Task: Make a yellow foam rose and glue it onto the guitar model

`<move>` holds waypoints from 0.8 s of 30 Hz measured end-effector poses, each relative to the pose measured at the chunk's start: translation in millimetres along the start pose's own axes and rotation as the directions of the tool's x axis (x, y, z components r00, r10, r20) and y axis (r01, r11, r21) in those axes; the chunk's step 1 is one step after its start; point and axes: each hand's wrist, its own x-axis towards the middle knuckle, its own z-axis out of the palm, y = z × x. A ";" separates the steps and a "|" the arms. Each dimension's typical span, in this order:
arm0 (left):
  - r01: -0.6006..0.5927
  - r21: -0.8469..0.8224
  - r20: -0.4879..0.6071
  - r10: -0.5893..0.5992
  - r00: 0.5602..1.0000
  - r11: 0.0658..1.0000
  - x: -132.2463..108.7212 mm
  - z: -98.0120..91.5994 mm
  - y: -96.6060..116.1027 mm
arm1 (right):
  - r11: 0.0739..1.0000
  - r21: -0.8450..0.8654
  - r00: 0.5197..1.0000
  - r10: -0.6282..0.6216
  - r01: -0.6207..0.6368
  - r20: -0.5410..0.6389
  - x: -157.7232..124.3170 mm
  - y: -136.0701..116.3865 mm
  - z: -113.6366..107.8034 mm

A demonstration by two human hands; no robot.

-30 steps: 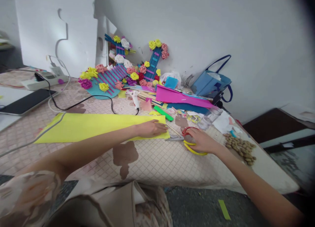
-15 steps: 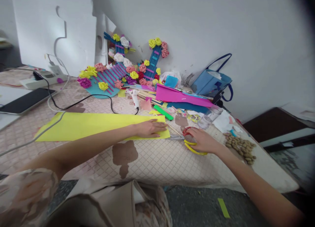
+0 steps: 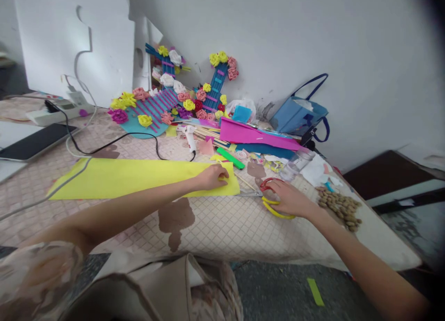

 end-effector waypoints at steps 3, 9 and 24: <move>0.027 -0.004 -0.011 -0.027 1.000 1.000 -0.3 0.0 1.7 | 1.000 -0.015 1.000 0.007 -0.007 0.010 -0.1 -0.8 -0.1; 0.076 -0.025 0.028 -0.076 0.997 0.997 -1.1 -5.7 10.1 | 0.999 -0.035 1.000 -0.002 0.002 0.018 -0.9 -1.1 -1.9; 0.042 -0.049 0.140 -0.034 0.990 0.998 0.6 -14.1 14.6 | 1.000 -0.025 0.998 -0.013 0.015 0.063 3.7 -1.6 3.6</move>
